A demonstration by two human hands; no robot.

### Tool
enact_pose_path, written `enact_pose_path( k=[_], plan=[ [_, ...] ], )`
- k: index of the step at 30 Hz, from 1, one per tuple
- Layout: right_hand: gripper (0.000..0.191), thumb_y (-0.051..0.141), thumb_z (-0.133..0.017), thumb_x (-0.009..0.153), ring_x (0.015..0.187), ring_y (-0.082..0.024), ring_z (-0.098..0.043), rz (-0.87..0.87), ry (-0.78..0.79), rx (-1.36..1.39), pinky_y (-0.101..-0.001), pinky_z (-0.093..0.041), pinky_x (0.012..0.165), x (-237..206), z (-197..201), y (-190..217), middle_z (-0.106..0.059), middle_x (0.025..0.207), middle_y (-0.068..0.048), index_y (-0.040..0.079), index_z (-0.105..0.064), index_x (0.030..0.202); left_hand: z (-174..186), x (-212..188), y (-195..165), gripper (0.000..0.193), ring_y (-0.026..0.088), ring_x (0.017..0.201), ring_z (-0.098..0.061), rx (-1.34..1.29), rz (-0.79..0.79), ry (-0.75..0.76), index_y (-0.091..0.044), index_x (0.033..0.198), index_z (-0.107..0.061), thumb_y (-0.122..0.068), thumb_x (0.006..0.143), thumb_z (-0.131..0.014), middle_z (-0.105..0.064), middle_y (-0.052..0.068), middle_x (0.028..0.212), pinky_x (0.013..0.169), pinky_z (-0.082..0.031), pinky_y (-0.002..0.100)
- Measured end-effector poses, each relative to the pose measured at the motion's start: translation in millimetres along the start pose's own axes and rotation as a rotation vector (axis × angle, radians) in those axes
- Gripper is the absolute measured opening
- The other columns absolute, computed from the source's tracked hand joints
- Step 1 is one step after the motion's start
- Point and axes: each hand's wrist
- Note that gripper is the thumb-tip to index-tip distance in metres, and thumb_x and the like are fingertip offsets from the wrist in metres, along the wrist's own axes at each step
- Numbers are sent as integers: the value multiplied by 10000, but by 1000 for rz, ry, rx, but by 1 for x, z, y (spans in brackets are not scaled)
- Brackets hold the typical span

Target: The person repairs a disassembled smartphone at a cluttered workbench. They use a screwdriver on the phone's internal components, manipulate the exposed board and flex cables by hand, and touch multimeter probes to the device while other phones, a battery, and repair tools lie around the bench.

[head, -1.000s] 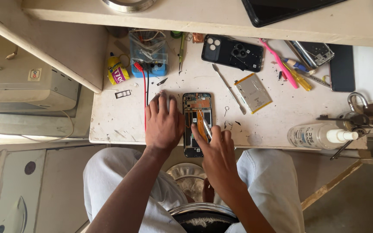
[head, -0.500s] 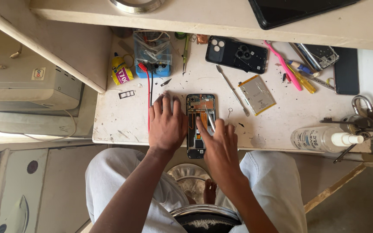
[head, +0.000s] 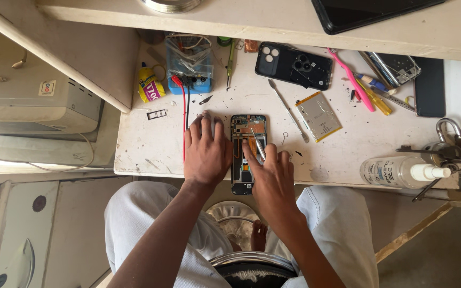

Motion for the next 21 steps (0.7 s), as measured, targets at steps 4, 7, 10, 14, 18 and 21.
enact_pose_path(
  k=[4, 7, 10, 14, 18, 21],
  plan=[
    [836, -110, -652, 719, 972, -341, -478, 4, -23, -11, -485, -419, 861, -1, -7, -1, -478, 1115, -153, 174, -524, 1495, 0, -1, 0, 413, 419, 1242, -504, 19, 7, 29, 24, 1238, -563, -226, 911, -595, -523, 277, 1403, 1028, -399, 516],
    [764, -92, -660, 752, 972, -329, -487, 44, -95, 40, -479, -411, 866, -1, -12, -6, -492, 1095, -147, 145, -555, 1470, 1, 0, -1, 414, 423, 1249, -502, -8, 0, 1, 22, 1242, -565, -227, 912, -592, -523, 275, 1409, 1033, -399, 512],
    [657, -91, -629, 846, 979, -284, -520, 82, -260, 201, -460, -431, 918, -4, -12, -22, -534, 1095, -120, 109, -568, 1469, 1, 3, -1, 402, 422, 1250, -503, 10, -2, 14, 23, 1237, -566, -224, 920, -583, -524, 273, 1411, 1027, -400, 510],
    [661, -134, -556, 837, 1023, -338, -524, 11, -413, 347, -453, -475, 901, -10, -4, -55, -547, 1150, -190, 34, -547, 1477, 0, 5, -1, 413, 417, 1245, -504, 16, -10, 15, 38, 1265, -560, -210, 935, -565, -520, 277, 1413, 1022, -400, 510],
    [593, -144, -575, 860, 1101, -368, -542, -90, -468, 285, -489, -471, 940, -14, 2, -82, -564, 1154, -182, 10, -583, 1433, 0, 8, -2, 414, 428, 1257, -487, -6, -18, 37, 42, 1281, -553, -202, 947, -554, -502, 280, 1428, 1035, -387, 520],
    [535, -127, -598, 875, 1107, -362, -545, -138, -494, 251, -486, -469, 943, -11, 1, -95, -546, 1141, -189, -1, -603, 1395, 1, 9, -4, 413, 439, 1285, -469, -9, -27, 55, 39, 1286, -545, -212, 958, -537, -482, 288, 1447, 1054, -373, 534]
  ],
)
Point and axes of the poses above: each hand's wrist, its own x-axis towards the middle knuckle, its own z-axis out of the back of the hand, y = z × x
